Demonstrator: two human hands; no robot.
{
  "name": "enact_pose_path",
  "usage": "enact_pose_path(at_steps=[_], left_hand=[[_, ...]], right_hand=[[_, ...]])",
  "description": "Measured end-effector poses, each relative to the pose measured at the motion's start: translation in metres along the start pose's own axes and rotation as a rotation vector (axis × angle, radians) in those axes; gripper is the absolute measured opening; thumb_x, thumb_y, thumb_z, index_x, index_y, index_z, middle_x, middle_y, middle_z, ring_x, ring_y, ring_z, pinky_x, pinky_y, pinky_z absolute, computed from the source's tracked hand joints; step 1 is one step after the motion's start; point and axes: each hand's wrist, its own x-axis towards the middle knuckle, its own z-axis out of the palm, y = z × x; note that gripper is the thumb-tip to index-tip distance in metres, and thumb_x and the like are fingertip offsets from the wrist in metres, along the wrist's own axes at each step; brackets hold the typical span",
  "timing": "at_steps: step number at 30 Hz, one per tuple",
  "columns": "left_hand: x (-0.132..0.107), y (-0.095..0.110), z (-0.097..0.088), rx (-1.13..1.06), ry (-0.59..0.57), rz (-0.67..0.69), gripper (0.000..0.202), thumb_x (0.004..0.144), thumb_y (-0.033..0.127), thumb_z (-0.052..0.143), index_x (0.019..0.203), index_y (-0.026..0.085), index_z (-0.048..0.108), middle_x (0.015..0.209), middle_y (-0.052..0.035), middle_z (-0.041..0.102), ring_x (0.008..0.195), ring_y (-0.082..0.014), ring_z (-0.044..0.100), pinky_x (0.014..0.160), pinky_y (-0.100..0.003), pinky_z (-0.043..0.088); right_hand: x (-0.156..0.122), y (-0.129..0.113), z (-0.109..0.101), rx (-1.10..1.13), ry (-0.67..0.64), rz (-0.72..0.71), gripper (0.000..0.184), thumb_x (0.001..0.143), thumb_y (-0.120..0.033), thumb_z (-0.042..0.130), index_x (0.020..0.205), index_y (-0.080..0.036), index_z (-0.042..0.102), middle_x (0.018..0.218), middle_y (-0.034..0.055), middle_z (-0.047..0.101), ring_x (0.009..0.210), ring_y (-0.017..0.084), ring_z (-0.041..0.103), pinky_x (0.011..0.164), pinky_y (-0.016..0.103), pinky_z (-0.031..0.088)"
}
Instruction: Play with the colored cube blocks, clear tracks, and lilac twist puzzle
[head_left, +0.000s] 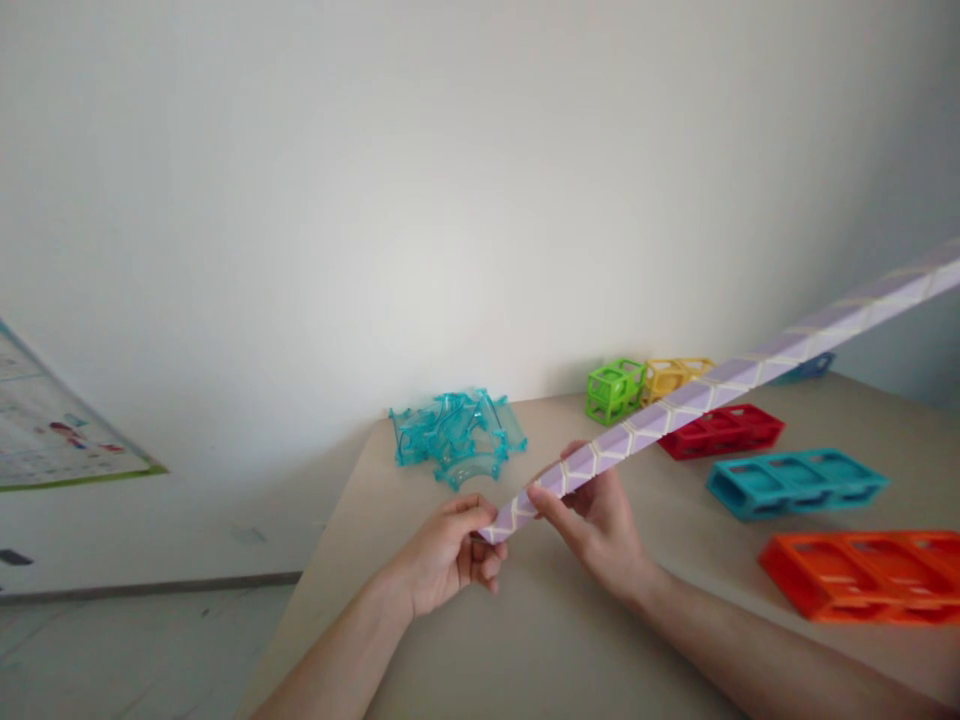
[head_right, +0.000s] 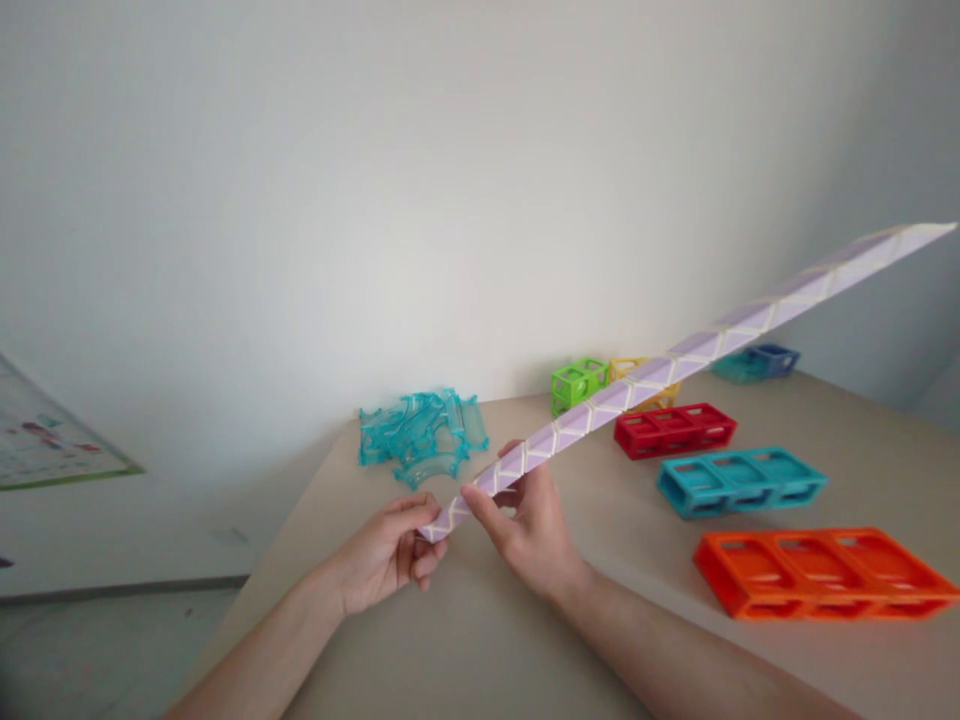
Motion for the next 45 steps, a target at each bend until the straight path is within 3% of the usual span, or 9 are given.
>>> enact_pose_path(at_steps=[5,14,24,30,35,41,45], left_hand=[[0.0,-0.003,0.005,-0.025,-0.032,0.05,0.019,0.083,0.029,0.06,0.075,0.016,0.048,0.064,-0.0037,0.061,0.044,-0.0075,0.049,0.044,-0.022,0.05],[0.003,-0.011,0.009,0.016,-0.035,0.093,0.025,0.088,0.04,0.055,0.083,0.019,0.042,0.062,-0.003,0.063,0.039,-0.0077,0.047,0.041,-0.022,0.046],[0.001,-0.011,0.012,-0.041,-0.125,0.176,0.025,0.088,0.032,0.056,0.08,0.02,0.035,0.073,-0.0032,0.064,0.052,-0.0074,0.05,0.056,-0.026,0.051],[0.001,-0.016,0.014,0.1,-0.115,0.259,0.03,0.086,0.039,0.058,0.08,0.02,0.035,0.07,0.0001,0.062,0.049,-0.0059,0.046,0.059,-0.03,0.05],[-0.002,-0.016,0.013,0.273,-0.119,0.322,0.029,0.087,0.043,0.056,0.082,0.02,0.037,0.076,-0.0006,0.06,0.053,-0.0069,0.046,0.062,-0.032,0.051],[-0.007,-0.012,0.005,0.829,0.05,0.551,0.019,0.092,0.037,0.048,0.084,0.019,0.046,0.066,-0.0001,0.059,0.058,-0.0119,0.055,0.061,-0.024,0.043],[-0.008,-0.01,0.0,0.955,0.117,0.644,0.015,0.091,0.032,0.051,0.083,0.02,0.05,0.065,-0.0007,0.06,0.06,-0.0132,0.058,0.061,-0.023,0.042]], right_hand=[[-0.002,0.0,0.004,0.065,-0.158,0.088,0.035,0.088,-0.042,0.059,0.105,-0.023,0.035,0.082,0.0012,0.063,0.073,0.019,0.066,0.068,0.035,0.056],[0.001,-0.001,0.004,-0.021,-0.038,0.106,0.036,0.081,-0.045,0.066,0.097,-0.023,0.043,0.076,0.0002,0.063,0.066,0.019,0.065,0.059,0.031,0.054],[0.002,-0.006,0.004,-0.179,-0.049,0.015,0.026,0.085,-0.038,0.063,0.095,-0.023,0.044,0.067,-0.0038,0.056,0.056,0.014,0.06,0.048,0.023,0.047],[0.004,-0.008,0.001,-0.226,-0.021,0.015,0.029,0.083,-0.04,0.065,0.098,-0.022,0.047,0.069,-0.0025,0.059,0.056,0.015,0.061,0.049,0.024,0.048],[0.007,-0.008,0.001,-0.038,-0.017,0.084,0.031,0.083,-0.044,0.064,0.095,-0.022,0.045,0.069,-0.002,0.063,0.059,0.017,0.065,0.053,0.027,0.053],[0.009,-0.006,0.002,0.12,0.027,0.209,0.035,0.081,-0.048,0.065,0.09,-0.02,0.047,0.061,-0.0021,0.064,0.054,0.019,0.065,0.05,0.03,0.056],[0.011,-0.009,0.004,0.18,0.074,0.251,0.038,0.078,-0.049,0.069,0.088,-0.019,0.047,0.061,-0.0007,0.066,0.053,0.019,0.066,0.049,0.03,0.057]])
